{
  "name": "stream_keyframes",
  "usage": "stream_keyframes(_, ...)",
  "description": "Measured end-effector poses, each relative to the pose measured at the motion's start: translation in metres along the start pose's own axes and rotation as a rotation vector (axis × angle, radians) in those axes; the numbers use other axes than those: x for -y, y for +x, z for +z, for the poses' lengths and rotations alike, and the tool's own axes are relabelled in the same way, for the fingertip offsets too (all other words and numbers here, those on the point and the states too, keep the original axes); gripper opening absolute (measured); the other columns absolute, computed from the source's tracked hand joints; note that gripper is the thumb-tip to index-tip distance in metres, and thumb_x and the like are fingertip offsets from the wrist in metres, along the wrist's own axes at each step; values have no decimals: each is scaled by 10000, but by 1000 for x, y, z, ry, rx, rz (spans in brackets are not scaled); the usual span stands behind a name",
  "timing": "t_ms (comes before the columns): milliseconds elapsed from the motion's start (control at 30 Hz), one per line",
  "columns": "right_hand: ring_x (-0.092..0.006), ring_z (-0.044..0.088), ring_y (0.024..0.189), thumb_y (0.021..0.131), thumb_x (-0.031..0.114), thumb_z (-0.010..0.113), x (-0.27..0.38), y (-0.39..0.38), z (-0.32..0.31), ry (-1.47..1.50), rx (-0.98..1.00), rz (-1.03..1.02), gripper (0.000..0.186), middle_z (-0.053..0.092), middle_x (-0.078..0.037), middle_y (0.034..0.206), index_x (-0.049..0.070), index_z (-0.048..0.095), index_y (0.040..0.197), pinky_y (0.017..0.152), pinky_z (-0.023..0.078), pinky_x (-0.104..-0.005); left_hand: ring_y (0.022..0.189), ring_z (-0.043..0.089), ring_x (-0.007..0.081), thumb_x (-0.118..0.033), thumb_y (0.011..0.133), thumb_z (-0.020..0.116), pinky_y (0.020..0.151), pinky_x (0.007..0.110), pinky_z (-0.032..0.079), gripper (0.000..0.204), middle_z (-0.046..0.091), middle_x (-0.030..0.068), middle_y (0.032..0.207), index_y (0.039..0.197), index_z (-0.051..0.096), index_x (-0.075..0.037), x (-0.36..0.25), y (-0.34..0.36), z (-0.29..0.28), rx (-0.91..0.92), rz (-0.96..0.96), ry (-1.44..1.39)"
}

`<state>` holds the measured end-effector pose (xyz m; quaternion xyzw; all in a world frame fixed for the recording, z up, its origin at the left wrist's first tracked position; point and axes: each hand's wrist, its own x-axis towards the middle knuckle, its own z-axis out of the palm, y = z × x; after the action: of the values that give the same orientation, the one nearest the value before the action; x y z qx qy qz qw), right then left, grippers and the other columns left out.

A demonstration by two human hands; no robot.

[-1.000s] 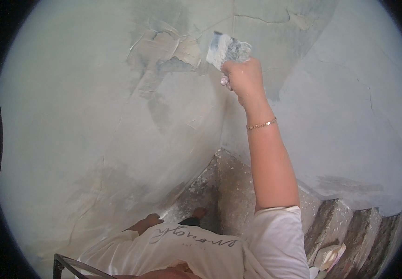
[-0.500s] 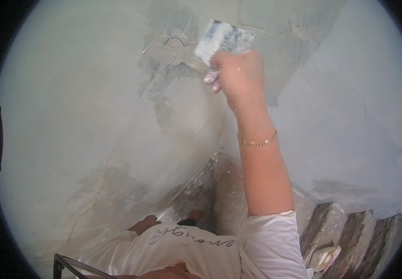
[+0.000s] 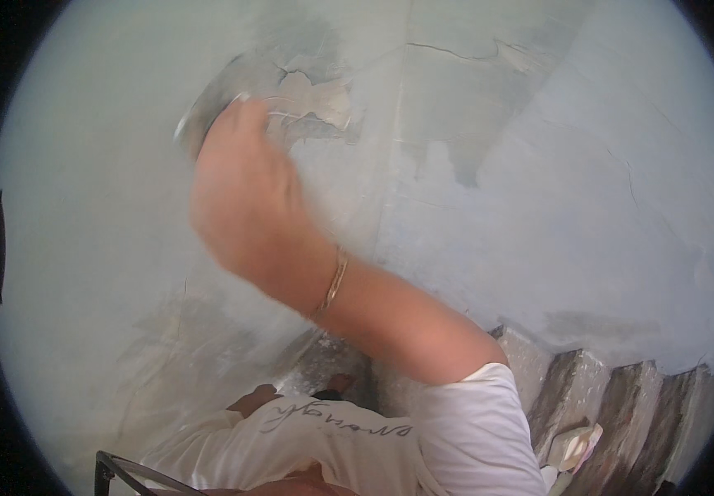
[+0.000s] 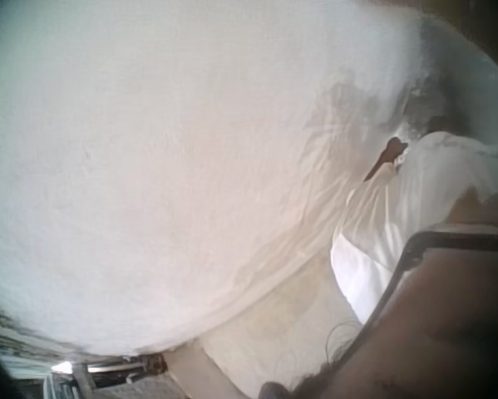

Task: The person patches cracks in a wall with a spatula and applies primer or paint to the surface using a brush.

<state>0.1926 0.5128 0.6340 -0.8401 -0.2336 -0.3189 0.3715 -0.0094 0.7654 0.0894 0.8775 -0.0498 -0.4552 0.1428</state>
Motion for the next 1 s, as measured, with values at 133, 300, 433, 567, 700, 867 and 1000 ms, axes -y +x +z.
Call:
stream_keyframes(133,-323,621,863,788,-33,530,-9,-28,-8,144,-138,-131,299,605,-210,943,-86,569,1080,758,510,-383,1044,589,392,-540,833,534,911,442,462,613,631,240,1109,1030,672,23,-3,5,-9,-88,17,-19)
stream_keyframes(300,-369,649,843,791,88,577,-101,0,-39,360,-237,374,247,657,-249,875,-77,605,973,758,493,-385,1037,597,383,-541,828,540,906,440,468,609,633,242,1105,1014,675,23,3,10,1,-87,8,-12)
stream_keyframes(433,-379,617,766,779,68,566,-135,33,-40,106,-251,406,200,630,-219,825,-73,625,908,710,474,-416,984,619,384,-535,824,543,879,448,481,595,653,243,1043,971,689,23,11,2,6,-36,-16,14)
stream_keyframes(567,-331,568,678,739,19,579,-104,32,-23,-75,-311,-66,273,548,-159,801,-31,610,1007,622,460,-384,928,637,382,-519,822,545,842,449,493,579,668,248,959,912,700,31,4,-9,-1,86,-107,-18)
stream_keyframes(700,-322,536,695,696,-35,588,-45,-21,-19,-50,-123,-287,464,496,-139,809,17,602,1156,588,456,-324,918,639,377,-509,824,540,832,443,494,578,665,258,945,861,697,46,-2,-12,-6,-31,-30,-9)
stream_keyframes(867,-210,557,633,747,-1,577,-53,-46,-27,113,-146,-125,318,539,-112,735,-7,614,1063,549,455,-320,921,634,391,-518,823,540,843,455,488,592,665,259,945,886,692,51,4,1,-1,-83,-3,-66)
stream_keyframes(1000,-129,519,488,784,12,541,-103,-38,-18,689,-112,708,89,574,-81,650,-42,593,831,415,394,-281,957,622,395,-526,813,559,857,460,481,599,661,255,981,929,687,47,5,5,2,-97,18,-50)
